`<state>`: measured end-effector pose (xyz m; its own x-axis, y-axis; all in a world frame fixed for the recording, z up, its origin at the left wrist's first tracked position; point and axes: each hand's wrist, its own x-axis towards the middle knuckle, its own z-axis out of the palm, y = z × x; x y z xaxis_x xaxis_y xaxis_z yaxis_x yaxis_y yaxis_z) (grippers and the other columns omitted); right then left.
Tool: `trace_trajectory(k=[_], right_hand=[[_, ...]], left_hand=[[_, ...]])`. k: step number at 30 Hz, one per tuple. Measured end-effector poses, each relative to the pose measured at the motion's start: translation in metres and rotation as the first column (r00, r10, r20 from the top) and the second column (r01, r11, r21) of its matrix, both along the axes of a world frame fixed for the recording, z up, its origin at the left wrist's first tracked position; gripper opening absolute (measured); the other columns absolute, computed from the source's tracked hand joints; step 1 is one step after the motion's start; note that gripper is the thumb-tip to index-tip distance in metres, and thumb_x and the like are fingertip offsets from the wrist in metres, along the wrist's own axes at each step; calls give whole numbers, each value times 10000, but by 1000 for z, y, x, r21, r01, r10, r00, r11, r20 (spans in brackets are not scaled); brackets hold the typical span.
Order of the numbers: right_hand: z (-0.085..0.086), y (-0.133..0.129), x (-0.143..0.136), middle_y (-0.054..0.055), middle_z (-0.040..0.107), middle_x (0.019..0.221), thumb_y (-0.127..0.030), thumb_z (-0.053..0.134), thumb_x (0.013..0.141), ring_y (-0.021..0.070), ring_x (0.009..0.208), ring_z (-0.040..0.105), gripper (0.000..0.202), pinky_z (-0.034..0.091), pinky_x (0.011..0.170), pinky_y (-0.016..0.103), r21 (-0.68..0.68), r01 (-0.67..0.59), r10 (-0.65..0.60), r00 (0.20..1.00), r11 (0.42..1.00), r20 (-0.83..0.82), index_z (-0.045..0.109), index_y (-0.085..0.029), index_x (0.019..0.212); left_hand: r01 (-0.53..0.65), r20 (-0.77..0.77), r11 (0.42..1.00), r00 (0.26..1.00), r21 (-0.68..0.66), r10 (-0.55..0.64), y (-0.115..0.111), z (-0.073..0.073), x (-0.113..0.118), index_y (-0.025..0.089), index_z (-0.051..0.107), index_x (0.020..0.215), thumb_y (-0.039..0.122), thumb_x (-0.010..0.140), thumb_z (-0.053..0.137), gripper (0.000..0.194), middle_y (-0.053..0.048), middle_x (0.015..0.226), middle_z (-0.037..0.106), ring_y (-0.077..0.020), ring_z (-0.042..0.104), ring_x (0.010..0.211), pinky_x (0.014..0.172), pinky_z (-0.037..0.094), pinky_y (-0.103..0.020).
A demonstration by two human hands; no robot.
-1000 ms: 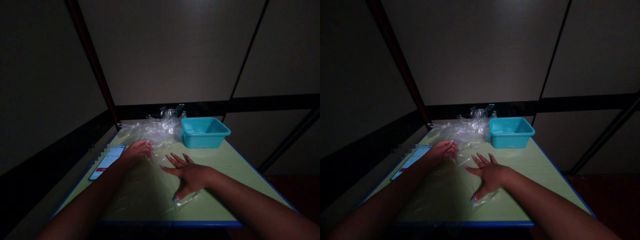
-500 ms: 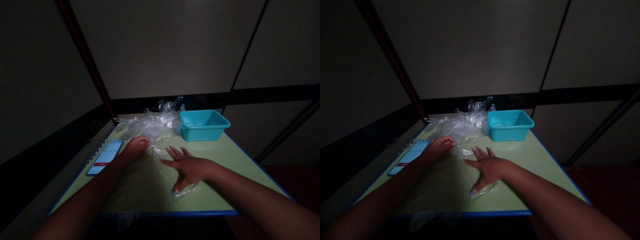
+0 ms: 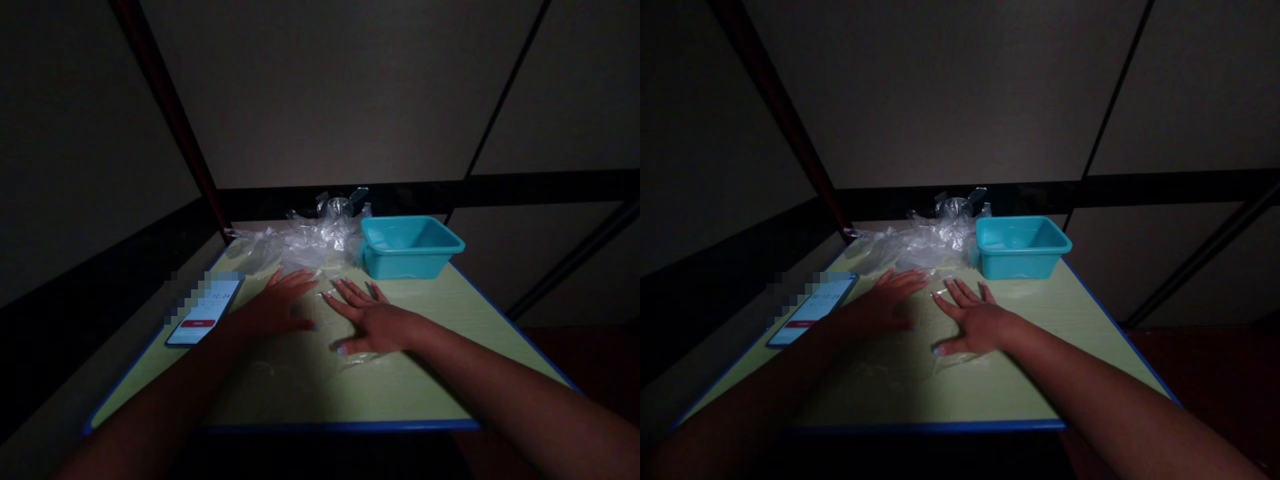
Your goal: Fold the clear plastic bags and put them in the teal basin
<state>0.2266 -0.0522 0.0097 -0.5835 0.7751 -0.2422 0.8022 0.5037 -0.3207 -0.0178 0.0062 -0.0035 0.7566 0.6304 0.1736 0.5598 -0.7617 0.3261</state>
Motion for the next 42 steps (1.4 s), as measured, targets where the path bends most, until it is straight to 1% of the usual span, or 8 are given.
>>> trace_trajectory(k=[4, 11, 15, 18, 21, 25, 36, 42], right_hand=[[-3, 1, 2, 167, -115, 1505, -769, 525, 649, 351, 1382, -88, 1105, -111, 1026, 619, -22, -25, 25, 999, 999, 24, 7, -239, 1469], [2, -1, 0, 170, -92, 1513, -713, 532, 706, 363, 1384, -73, 1012, -88, 1010, 650, 34, -40, 42, 998, 999, -43, 72, -244, 1475], [7, -13, -8, 173, 107, 1525, -562, 531, 812, 313, 1399, 86, 816, 5, 1060, 604, 184, -138, 177, 960, 973, -217, 189, -213, 1466], [10, -26, -16, 147, 341, 1455, -484, 594, 799, 273, 1357, 257, 741, 95, 1094, 532, 216, -306, 364, 873, 927, -324, 313, -208, 1426], [12, -36, -21, 101, 409, 1422, -436, 623, 791, 263, 1334, 309, 604, 111, 1098, 515, 165, -464, 492, 798, 870, -349, 459, -252, 1342], [11, -44, -25, 54, 357, 1461, -416, 628, 792, 272, 1366, 245, 500, 41, 1092, 548, 72, -556, 547, 775, 828, -315, 534, -308, 1270], [2, -44, -30, 102, 353, 1456, -424, 611, 804, 248, 1363, 263, 729, -44, 1093, 541, -37, -511, 466, 809, 859, -358, 280, -262, 1434], [-3, -35, -25, 99, 501, 1352, -336, 564, 864, 223, 1301, 387, 462, 32, 1107, 534, -11, -369, 313, 802, 929, -509, 491, -256, 1313]], left_hand=[[29, -204, 991, 977, -129, -55, -6, -11, 4, 225, 218, 1453, 716, 571, 639, 1094, -179, 1516, 151, -374, 150, 1382, 1054, -72, -606], [-16, -197, 989, 980, -144, -13, 0, -8, -2, 231, 225, 1449, 675, 624, 634, 1022, -171, 1517, 159, -351, 127, 1392, 1062, -52, -589], [-142, 34, 988, 989, -57, 144, 7, -2, -2, 215, 339, 1400, 554, 876, 365, 624, -137, 1497, 271, -297, 214, 1375, 1093, 5, -539], [-339, 325, 938, 897, 76, 298, 15, 0, -5, 175, 403, 1346, 421, 940, 238, 503, -120, 1418, 395, -263, 304, 1323, 1098, 111, -505], [-370, 528, 918, 813, 142, 246, 23, 0, -9, 158, 487, 1251, 384, 942, 248, 451, -115, 1296, 482, -225, 411, 1228, 1062, 266, -406], [-339, 597, 934, 775, 117, 206, 26, -2, -8, 162, 546, 1136, 378, 945, 244, 418, -111, 1170, 530, -205, 475, 1130, 1017, 334, -356], [-256, 519, 960, 839, 116, 161, 23, -4, -2, 136, 552, 1087, 494, 938, 172, 544, -115, 1146, 516, -197, 473, 1126, 1017, 335, -346], [-204, 477, 971, 870, 121, 123, 20, -1, -1, 125, 558, 1093, 537, 922, 169, 592, -120, 1147, 506, -211, 468, 1124, 1015, 333, -350]])
